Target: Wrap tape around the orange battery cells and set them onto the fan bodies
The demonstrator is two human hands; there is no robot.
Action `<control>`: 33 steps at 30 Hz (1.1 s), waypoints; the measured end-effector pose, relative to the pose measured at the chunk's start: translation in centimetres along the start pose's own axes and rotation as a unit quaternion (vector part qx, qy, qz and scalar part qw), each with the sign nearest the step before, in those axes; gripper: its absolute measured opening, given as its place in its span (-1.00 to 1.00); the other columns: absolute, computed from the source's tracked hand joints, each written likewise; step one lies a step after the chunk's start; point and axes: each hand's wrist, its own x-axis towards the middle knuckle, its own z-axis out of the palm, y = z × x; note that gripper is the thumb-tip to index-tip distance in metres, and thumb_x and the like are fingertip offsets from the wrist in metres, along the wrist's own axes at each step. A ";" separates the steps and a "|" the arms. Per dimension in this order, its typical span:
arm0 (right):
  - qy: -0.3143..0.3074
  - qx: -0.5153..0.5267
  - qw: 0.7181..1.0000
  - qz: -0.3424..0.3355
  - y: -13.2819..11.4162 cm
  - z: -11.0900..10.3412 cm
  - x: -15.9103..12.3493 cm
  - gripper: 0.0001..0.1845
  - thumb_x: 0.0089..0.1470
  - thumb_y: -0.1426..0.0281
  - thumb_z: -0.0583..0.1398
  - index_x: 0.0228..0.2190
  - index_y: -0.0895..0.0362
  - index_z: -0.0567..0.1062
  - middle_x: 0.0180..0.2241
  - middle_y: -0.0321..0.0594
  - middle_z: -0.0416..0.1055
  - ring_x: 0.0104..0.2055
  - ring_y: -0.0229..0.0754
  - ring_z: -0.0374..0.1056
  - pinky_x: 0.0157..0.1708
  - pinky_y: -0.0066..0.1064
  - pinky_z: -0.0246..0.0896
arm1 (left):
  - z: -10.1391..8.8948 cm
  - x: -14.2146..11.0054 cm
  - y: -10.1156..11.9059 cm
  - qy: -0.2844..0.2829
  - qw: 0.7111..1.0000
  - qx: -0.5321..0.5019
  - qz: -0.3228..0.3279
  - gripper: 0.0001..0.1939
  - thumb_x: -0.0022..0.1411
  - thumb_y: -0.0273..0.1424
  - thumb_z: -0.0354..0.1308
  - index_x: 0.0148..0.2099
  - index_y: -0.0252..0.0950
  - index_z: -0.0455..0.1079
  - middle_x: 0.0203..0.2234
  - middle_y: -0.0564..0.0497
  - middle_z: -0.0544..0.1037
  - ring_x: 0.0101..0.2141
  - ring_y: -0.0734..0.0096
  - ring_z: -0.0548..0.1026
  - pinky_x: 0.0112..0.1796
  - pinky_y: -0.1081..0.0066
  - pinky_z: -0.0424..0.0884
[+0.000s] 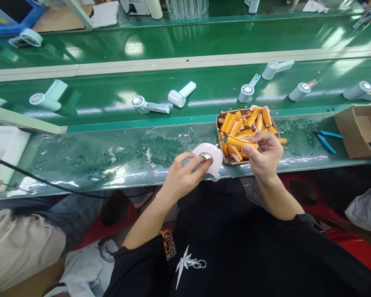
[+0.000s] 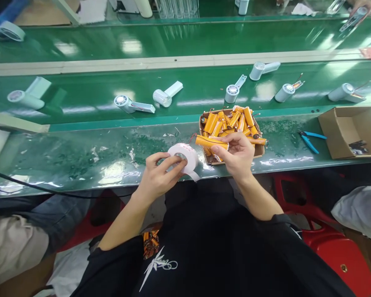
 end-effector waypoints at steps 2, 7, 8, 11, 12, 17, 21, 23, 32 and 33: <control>0.051 -0.004 0.998 -0.024 0.1 0.8 -1.1 -0.45 -0.02 -0.06 0.58 -0.35 -0.05 0.46 -0.36 -0.32 0.61 -0.30 -0.08 0.63 -0.17 -0.15 0.67 | 0.3 -0.4 0.2 -0.011 1.000 0.005 -0.017 -0.59 0.45 -0.49 0.34 0.27 -0.08 0.59 -0.02 -0.05 0.75 0.09 0.08 0.52 0.13 0.16 0.53; 0.008 0.015 1.000 0.005 0.0 1.7 -4.0 -0.54 0.11 0.03 0.54 -0.38 -0.04 0.43 -0.33 -0.29 0.66 -0.27 -0.07 0.65 -0.20 -0.15 0.69 | 0.5 -0.8 0.2 0.008 0.999 0.017 -0.027 -0.57 0.47 -0.46 0.34 0.31 -0.03 0.60 -0.04 -0.04 0.75 0.02 0.09 0.47 0.15 0.18 0.52; -0.029 0.018 0.999 0.031 -0.1 1.6 -4.3 -0.57 0.12 0.05 0.54 -0.37 -0.04 0.46 -0.30 -0.27 0.68 -0.25 -0.07 0.66 -0.19 -0.16 0.69 | 0.3 -0.7 0.1 0.010 0.999 0.016 -0.027 -0.57 0.48 -0.46 0.33 0.31 -0.03 0.60 -0.04 -0.04 0.75 0.01 0.09 0.45 0.15 0.19 0.52; -0.173 0.048 0.975 0.133 -0.7 0.7 -3.6 -0.59 0.07 0.10 0.57 -0.14 -0.02 0.64 -0.15 -0.21 0.74 -0.12 -0.05 0.69 -0.05 -0.15 0.72 | -0.2 -0.5 -0.1 0.001 1.000 0.021 -0.021 -0.56 0.51 -0.47 0.30 0.33 -0.01 0.59 -0.04 -0.02 0.75 -0.02 0.10 0.42 0.15 0.18 0.50; -0.220 0.060 0.960 0.165 -0.8 0.4 -2.9 -0.50 0.04 0.12 0.59 -0.04 -0.01 0.67 -0.12 -0.20 0.75 -0.08 -0.03 0.70 0.00 -0.12 0.73 | -0.4 -0.3 -0.2 -0.001 1.000 0.023 -0.015 -0.54 0.51 -0.48 0.30 0.36 -0.01 0.57 -0.04 -0.02 0.75 -0.03 0.10 0.41 0.14 0.18 0.50; -0.213 0.079 0.958 0.174 -1.0 0.0 0.3 -0.42 -0.05 0.14 0.64 0.00 0.02 0.74 -0.06 -0.19 0.75 0.04 0.09 0.70 0.16 0.08 0.69 | -0.9 0.8 0.8 0.015 0.996 0.078 0.029 -0.44 0.48 -0.52 0.31 0.45 -0.08 0.48 -0.03 -0.04 0.75 -0.08 0.15 0.39 -0.04 0.25 0.49; -0.043 0.159 0.980 0.114 -0.2 1.8 -0.3 -0.20 0.04 -0.04 0.57 0.25 -0.12 0.59 0.21 -0.16 0.65 0.36 0.14 0.52 0.35 0.08 0.54 | 0.1 2.3 1.9 0.094 0.989 0.115 0.026 -0.52 0.44 -0.53 0.36 0.35 -0.17 0.56 -0.16 -0.07 0.73 -0.12 0.18 0.34 -0.13 0.26 0.40; -0.012 0.180 0.978 0.106 0.3 2.8 -1.3 -0.12 0.10 -0.09 0.52 0.36 -0.22 0.47 0.34 -0.19 0.54 0.46 0.15 0.41 0.40 0.09 0.48 | 0.8 2.9 2.6 0.124 0.987 0.106 0.015 -0.56 0.43 -0.52 0.39 0.30 -0.18 0.58 -0.22 -0.07 0.71 -0.14 0.19 0.34 -0.15 0.25 0.38; 0.073 0.176 0.982 -0.013 -0.9 -5.6 3.8 -0.41 0.11 0.05 0.55 0.15 -0.38 0.61 0.16 -0.44 0.60 0.25 -0.13 0.54 0.20 -0.27 0.59 | -0.3 -0.3 7.0 0.010 0.980 -0.186 0.072 -0.73 0.37 -0.51 0.40 0.06 -0.12 0.63 -0.27 0.08 0.67 -0.25 0.36 0.45 -0.18 0.30 0.42; 0.116 0.186 0.974 -0.052 -0.7 -7.9 4.8 -0.46 0.09 0.09 0.57 0.08 -0.43 0.64 0.10 -0.51 0.61 0.19 -0.23 0.56 0.16 -0.37 0.58 | -0.4 -1.4 5.8 -0.009 0.986 -0.160 0.046 -0.69 0.36 -0.55 0.38 0.08 -0.12 0.62 -0.23 0.06 0.69 -0.24 0.33 0.47 -0.15 0.28 0.43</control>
